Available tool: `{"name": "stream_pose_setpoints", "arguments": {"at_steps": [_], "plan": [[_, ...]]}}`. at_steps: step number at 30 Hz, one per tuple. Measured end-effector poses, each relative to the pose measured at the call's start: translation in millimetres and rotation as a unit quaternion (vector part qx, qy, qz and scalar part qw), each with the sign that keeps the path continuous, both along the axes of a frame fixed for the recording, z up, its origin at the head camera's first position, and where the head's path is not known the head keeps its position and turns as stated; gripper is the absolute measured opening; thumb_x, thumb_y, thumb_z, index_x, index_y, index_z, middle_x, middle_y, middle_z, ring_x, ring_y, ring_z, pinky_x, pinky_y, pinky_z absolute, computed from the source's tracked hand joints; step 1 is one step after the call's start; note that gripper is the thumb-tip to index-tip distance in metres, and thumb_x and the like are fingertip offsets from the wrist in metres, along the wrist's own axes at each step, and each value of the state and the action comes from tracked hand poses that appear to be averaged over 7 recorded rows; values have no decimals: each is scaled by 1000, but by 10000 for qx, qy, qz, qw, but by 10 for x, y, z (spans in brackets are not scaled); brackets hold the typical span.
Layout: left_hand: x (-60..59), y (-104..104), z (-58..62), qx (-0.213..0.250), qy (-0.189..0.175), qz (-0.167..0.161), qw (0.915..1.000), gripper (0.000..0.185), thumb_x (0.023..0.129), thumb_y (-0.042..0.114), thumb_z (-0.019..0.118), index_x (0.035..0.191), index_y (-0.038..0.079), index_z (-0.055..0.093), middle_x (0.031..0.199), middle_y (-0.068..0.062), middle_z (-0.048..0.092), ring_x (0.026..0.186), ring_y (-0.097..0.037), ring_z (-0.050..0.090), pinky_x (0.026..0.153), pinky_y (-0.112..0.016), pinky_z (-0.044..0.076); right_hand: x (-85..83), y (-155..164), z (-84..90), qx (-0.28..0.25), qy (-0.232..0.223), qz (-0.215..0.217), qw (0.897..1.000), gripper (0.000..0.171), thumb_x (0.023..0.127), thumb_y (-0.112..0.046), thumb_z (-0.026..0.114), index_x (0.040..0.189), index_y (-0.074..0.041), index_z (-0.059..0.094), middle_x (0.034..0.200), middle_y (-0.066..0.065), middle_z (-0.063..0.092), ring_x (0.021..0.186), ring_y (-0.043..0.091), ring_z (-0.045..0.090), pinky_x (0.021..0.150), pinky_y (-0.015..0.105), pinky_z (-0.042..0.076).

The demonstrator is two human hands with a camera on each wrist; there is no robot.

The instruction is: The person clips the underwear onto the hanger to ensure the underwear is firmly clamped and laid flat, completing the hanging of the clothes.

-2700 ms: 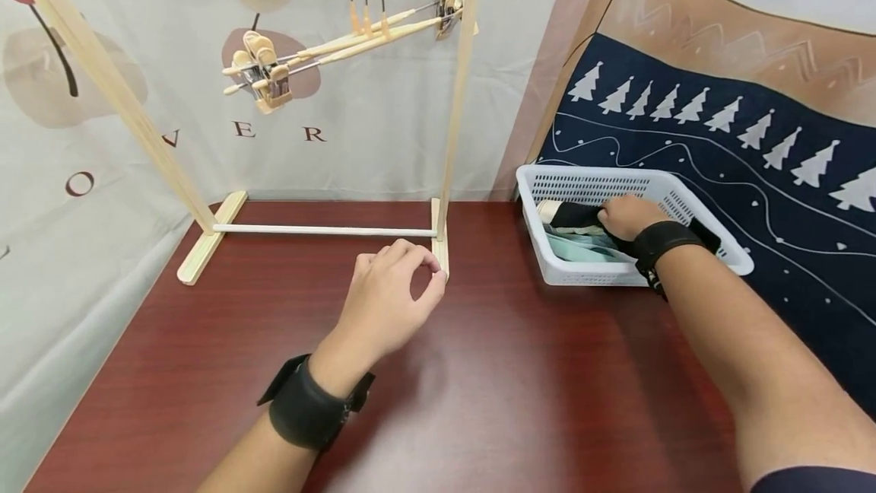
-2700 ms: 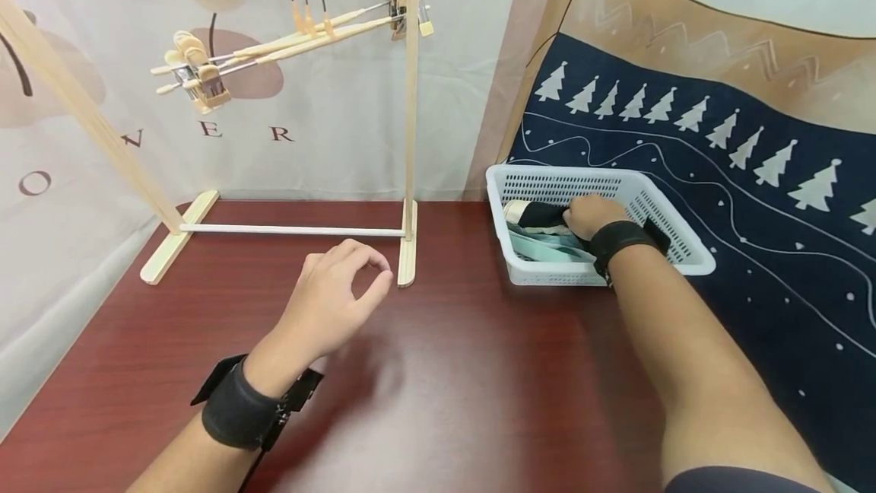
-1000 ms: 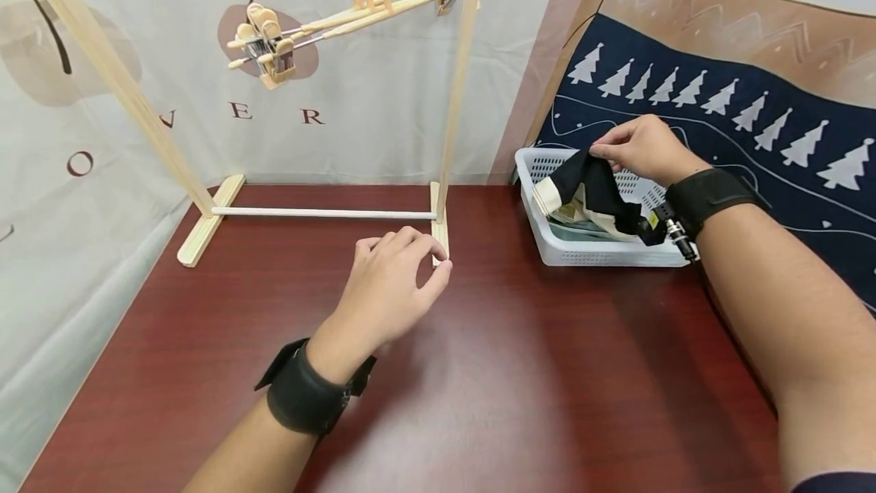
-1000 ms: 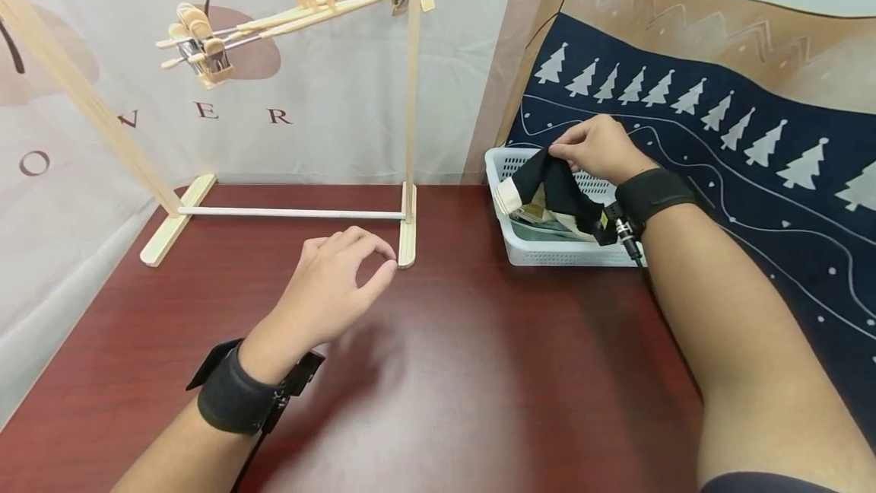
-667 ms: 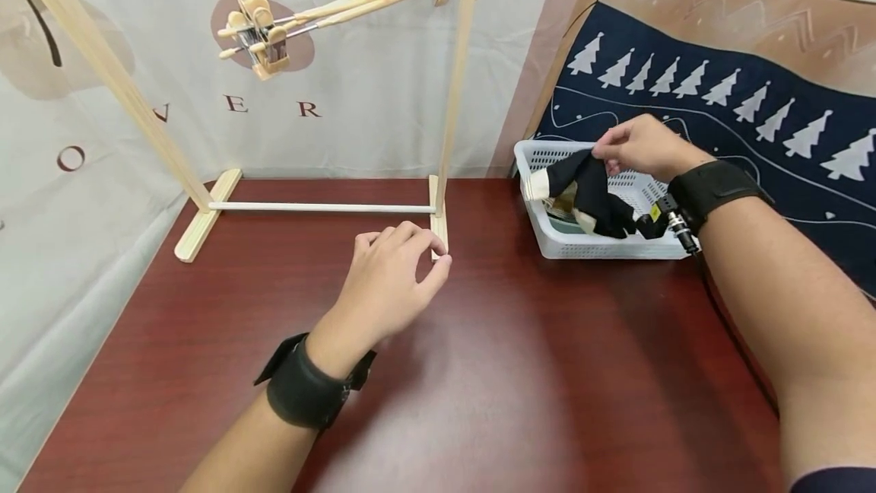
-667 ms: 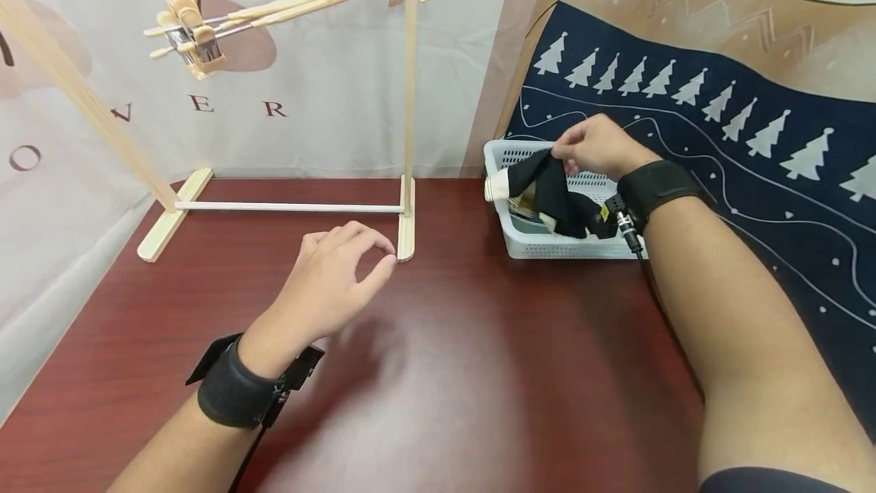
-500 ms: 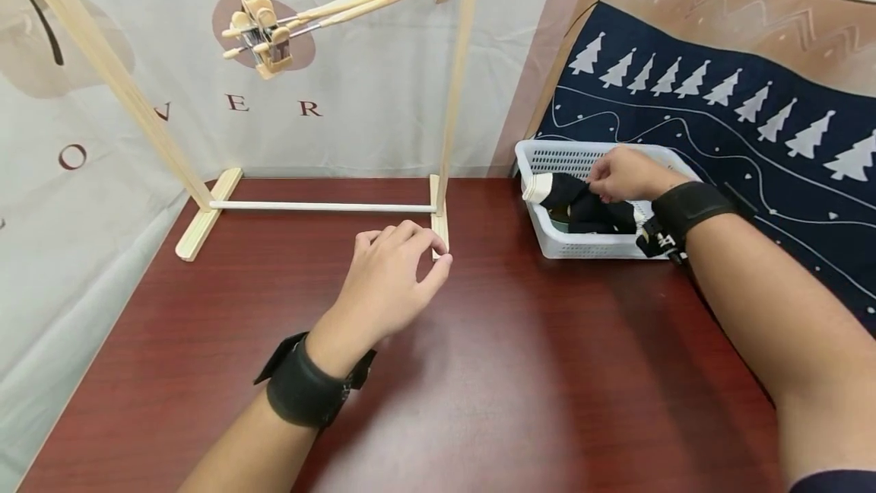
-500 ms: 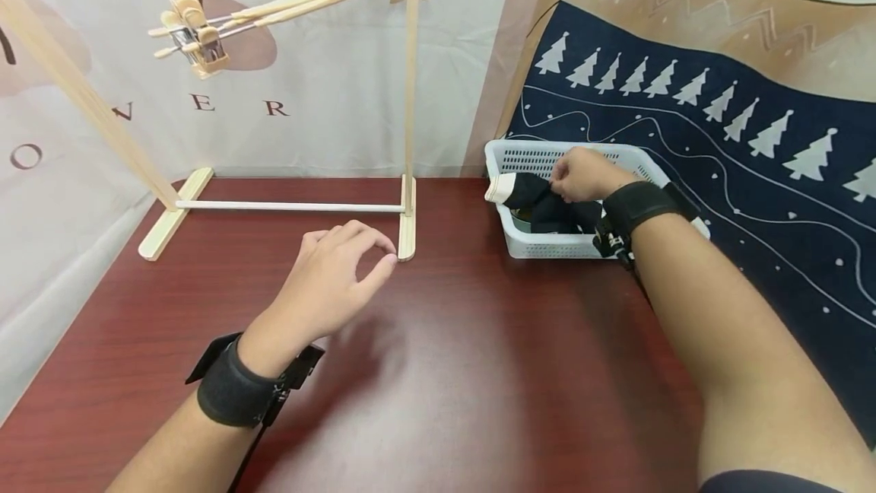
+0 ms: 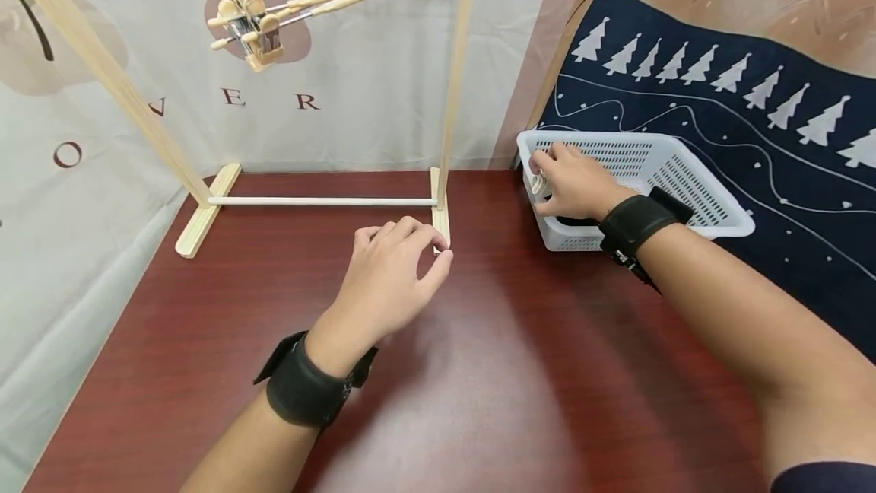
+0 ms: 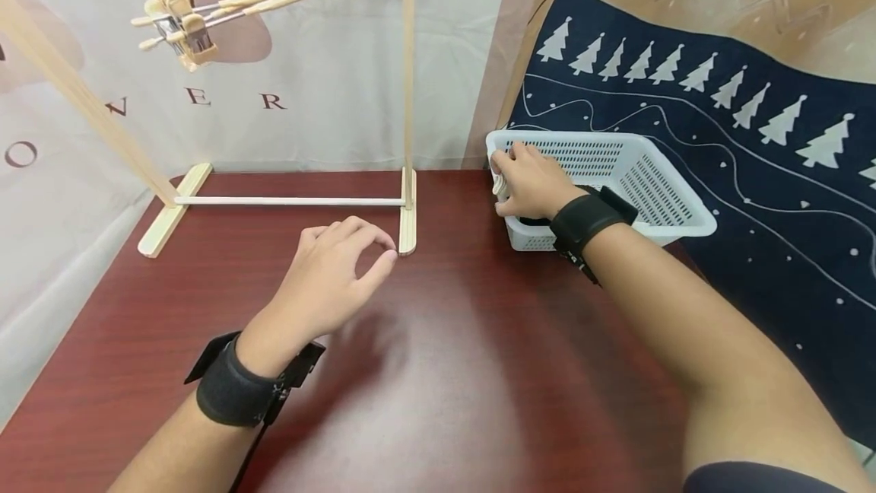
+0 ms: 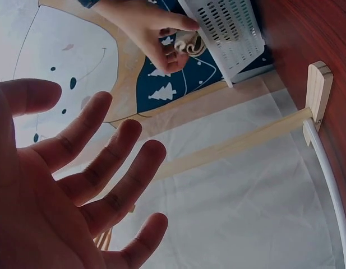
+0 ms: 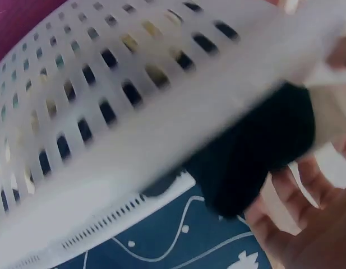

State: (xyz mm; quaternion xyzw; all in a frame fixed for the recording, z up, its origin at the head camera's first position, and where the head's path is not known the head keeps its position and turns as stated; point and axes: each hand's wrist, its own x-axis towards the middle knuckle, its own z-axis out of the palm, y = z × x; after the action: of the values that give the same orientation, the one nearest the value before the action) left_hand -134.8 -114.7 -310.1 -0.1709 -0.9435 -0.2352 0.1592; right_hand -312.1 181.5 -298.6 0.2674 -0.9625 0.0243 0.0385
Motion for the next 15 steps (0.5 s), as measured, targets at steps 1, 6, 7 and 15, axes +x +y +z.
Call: {"name": "stream_pose_setpoints", "arguments": {"at_steps": [1,6,7,15], "plan": [[1,-2,1,4,0,-2,10000,11,99,35,54,96,29,64,97,11,59,86,-12,53,100,-47,36,-1,-20,-19,38,101,-21,9999,40,78,-24,70,108,-9,50,102,15,48,89,30,46,69,41,40],[3,-9,12,3,-93,-24,10000,12,99,36,53,97,30,63,99,12,59,88,-12,54,101,-46,35,-30,-61,-35,-332,101,-82,9994,10,88,-5,51,98,-5,48,93,16,49,79,30,48,68,41,40],[1,-11,14,-1,-109,-19,9999,12,99,37,53,97,30,63,99,12,59,88,-12,54,101,-46,35,-36,-56,-24,-484,56,-89,9988,13,88,-1,50,100,-3,49,93,17,50,80,31,48,70,42,41],[-13,-11,8,-40,-78,-27,10000,13,99,36,53,95,30,63,98,12,59,89,-12,54,100,-46,35,-37,116,170,-464,-111,-777,9958,58,80,15,52,136,2,44,86,28,59,76,39,56,70,49,46]]}}
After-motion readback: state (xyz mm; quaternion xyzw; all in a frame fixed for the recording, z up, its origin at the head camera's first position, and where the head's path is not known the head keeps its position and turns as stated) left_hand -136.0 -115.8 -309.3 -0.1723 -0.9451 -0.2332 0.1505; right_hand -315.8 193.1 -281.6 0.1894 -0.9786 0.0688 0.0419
